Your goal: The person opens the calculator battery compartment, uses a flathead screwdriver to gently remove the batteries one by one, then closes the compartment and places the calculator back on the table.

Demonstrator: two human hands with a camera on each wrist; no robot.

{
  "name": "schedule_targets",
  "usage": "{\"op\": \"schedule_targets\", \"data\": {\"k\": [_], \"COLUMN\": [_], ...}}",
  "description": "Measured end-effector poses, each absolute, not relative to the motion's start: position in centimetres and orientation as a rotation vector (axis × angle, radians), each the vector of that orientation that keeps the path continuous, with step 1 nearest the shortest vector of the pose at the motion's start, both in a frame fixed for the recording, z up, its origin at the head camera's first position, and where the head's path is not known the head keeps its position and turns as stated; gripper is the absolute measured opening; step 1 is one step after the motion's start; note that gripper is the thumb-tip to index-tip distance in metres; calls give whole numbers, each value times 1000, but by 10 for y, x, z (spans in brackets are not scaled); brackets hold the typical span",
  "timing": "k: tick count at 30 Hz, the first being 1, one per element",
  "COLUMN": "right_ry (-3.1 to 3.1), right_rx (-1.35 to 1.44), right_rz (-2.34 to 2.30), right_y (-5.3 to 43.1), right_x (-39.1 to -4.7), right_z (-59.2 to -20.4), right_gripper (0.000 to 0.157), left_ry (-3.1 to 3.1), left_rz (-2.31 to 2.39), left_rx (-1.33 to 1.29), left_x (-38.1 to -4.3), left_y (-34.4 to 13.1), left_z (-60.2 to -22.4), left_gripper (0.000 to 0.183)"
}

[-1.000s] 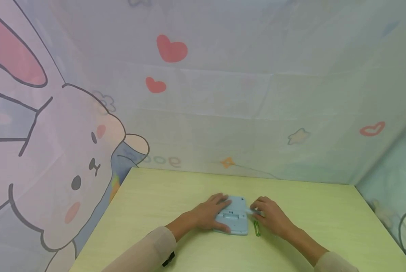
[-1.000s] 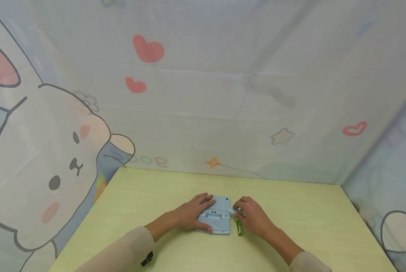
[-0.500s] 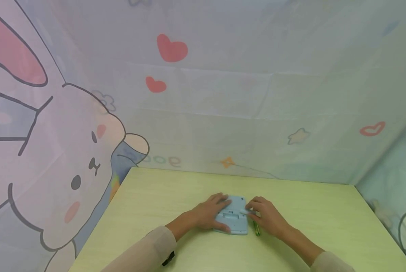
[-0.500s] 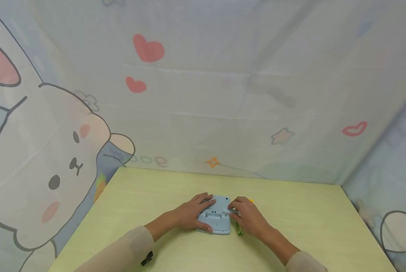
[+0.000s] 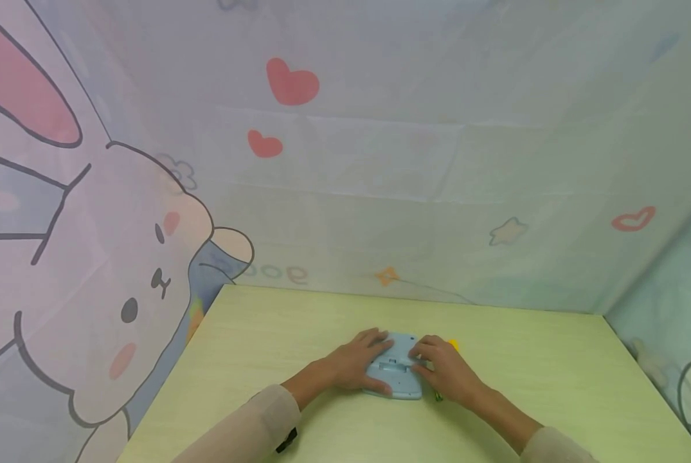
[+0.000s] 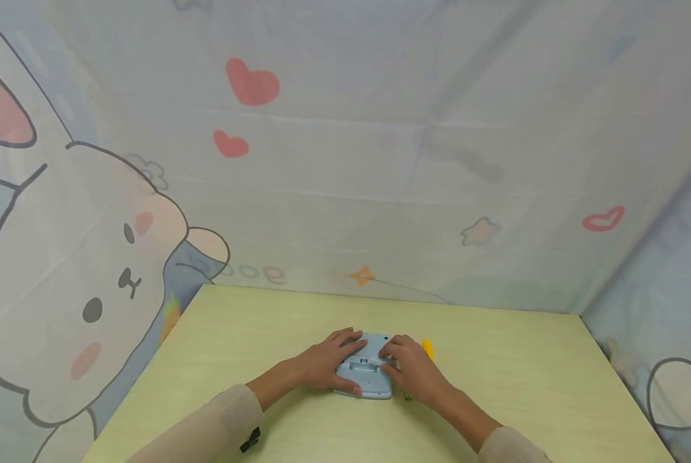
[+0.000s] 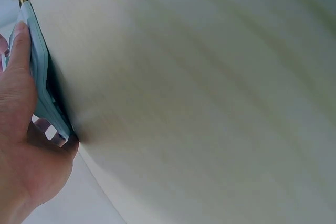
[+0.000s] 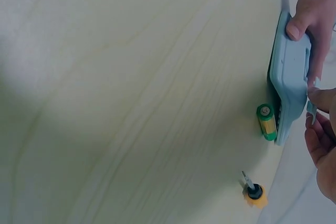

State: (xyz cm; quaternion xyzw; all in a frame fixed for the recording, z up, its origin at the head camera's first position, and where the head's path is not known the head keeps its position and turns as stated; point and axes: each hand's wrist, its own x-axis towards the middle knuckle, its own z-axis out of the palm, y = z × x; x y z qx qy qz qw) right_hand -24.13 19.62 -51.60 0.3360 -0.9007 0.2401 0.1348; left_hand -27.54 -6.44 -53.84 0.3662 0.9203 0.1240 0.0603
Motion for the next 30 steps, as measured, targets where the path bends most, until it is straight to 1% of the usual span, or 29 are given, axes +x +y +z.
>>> {"op": "schedule_targets", "data": {"k": [7, 16, 30], "right_ry": [-2643, -2640, -2661], "right_rx": [927, 928, 940], "right_rz": [720, 772, 766], "right_y": [190, 182, 172], "right_x": [-240, -237, -240], "right_z": [-518, -519, -521], "right_gripper": [17, 15, 16], "left_ry": [2786, 2783, 2770], "left_rz": [371, 371, 397], "left_rx": [1112, 1113, 1096], "left_x": [-275, -274, -272], "left_y": [-64, -64, -65], "left_z": [-536, -534, -533], "left_gripper": [102, 101, 102]}}
